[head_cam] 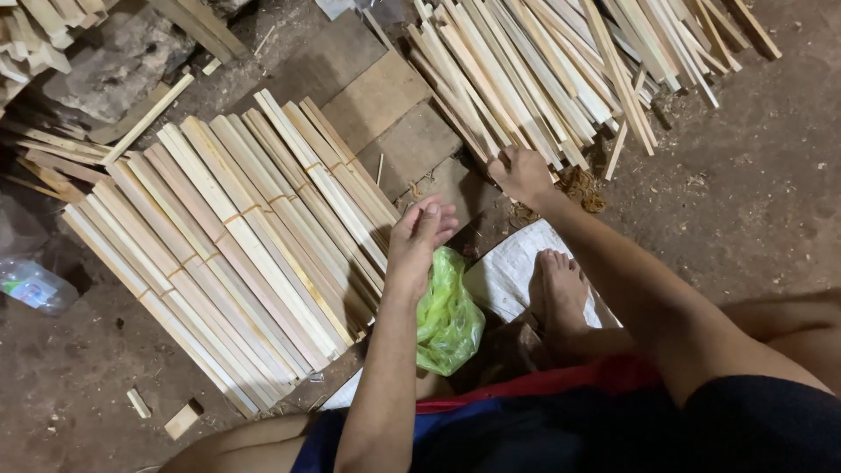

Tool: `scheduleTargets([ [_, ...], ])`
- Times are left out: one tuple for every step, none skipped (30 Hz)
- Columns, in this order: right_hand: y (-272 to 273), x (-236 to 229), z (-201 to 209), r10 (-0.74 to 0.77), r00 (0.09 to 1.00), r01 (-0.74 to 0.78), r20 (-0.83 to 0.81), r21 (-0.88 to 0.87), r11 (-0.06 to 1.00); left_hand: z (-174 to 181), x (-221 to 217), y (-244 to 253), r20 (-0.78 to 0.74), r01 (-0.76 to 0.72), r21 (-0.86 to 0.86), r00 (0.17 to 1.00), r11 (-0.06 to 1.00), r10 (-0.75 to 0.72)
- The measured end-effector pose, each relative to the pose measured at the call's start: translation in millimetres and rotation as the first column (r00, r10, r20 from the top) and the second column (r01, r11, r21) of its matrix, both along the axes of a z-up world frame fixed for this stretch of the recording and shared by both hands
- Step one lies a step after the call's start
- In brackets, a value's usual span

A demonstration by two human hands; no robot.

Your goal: Bundling thin wooden strips together using rubber bands in a workshop environment.

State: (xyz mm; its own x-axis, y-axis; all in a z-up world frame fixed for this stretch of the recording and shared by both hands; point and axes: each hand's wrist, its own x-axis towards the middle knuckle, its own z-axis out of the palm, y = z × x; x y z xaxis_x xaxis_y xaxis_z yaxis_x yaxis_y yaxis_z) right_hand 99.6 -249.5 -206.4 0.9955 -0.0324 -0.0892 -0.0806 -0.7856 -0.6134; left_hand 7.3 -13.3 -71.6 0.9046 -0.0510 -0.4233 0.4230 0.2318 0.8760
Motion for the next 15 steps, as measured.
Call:
scheduleTargets([
  [2.3, -1.4, -1.9, -0.048, 0.999, 0.046, 0.022, 0.066, 0.997, -1.6, 0.5, 0.2, 0.009, -0.020, 0.014, 1.000, 1.000, 0.020],
  [5.5, -2.2, -3.7, -0.095, 0.995, 0.089, 0.042, 0.134, 0.987, -3.1, 1.1, 1.1, 0.019, -0.042, 0.029, 0.999, 0.999, 0.041],
  [15.3, -7.9, 7.4, -0.091, 0.995, 0.084, 0.045, 0.132, 0.988, 1.1, 2.6, 2.6, 0.021, -0.046, 0.027, 0.999, 0.999, 0.045],
  [25.5, -13.7, 18.5, -0.093, 0.990, 0.073, 0.105, 0.183, 0.980, 5.6, 3.8, 4.5, 0.041, -0.048, 0.075, 0.998, 0.996, 0.045],
  [35.8, -19.8, 29.7, -0.098, 0.982, 0.058, 0.164, 0.233, 0.971, 10.1, 4.8, 6.6, 0.060, -0.050, 0.124, 0.997, 0.991, 0.043],
  [53.8, -30.1, 50.1, -0.090, 0.982, 0.049, 0.167, 0.232, 0.971, 7.5, 8.1, 10.1, 0.063, -0.059, 0.123, 0.997, 0.991, 0.051],
  [71.6, -41.0, 70.4, -0.079, 0.974, 0.020, 0.211, 0.267, 0.964, 4.9, 11.3, 13.7, 0.098, -0.082, 0.218, 0.993, 0.973, 0.062],
  [90.0, -52.7, 90.4, -0.069, 0.965, -0.010, 0.253, 0.301, 0.954, 2.3, 14.0, 18.0, 0.133, -0.108, 0.310, 0.989, 0.945, 0.069],
  [98.4, -62.4, 80.9, -0.061, 0.965, -0.019, 0.256, 0.301, 0.953, 18.8, 11.9, 18.6, 0.135, -0.117, 0.310, 0.988, 0.944, 0.078],
  [106.5, -72.0, 71.3, -0.003, 0.942, -0.091, 0.335, 0.263, 0.960, 35.5, 10.0, 18.9, 0.182, -0.171, 0.296, 0.976, 0.940, 0.120],
  [114.4, -81.5, 61.7, 0.057, 0.910, -0.159, 0.411, 0.220, 0.962, 52.1, 8.2, 19.0, 0.227, -0.224, 0.279, 0.960, 0.934, 0.162],
  [122.6, -92.3, 51.6, 0.063, 0.909, -0.167, 0.412, 0.221, 0.961, 44.4, 14.2, 22.7, 0.229, -0.231, 0.279, 0.959, 0.932, 0.169],
  [130.8, -103.0, 41.4, 0.166, 0.869, -0.288, 0.467, 0.203, 0.936, 36.6, 20.2, 26.4, 0.339, -0.367, 0.105, 0.887, 0.924, 0.313],
  [139.0, -114.4, 30.9, 0.263, 0.814, -0.403, 0.517, 0.178, 0.898, 28.5, 25.9, 30.6, 0.415, -0.470, -0.083, 0.785, 0.878, 0.460],
  [142.6, -121.9, 60.7, 0.268, 0.812, -0.410, 0.518, 0.179, 0.894, 35.4, 22.3, 34.2, 0.416, -0.477, -0.082, 0.782, 0.875, 0.465],
])
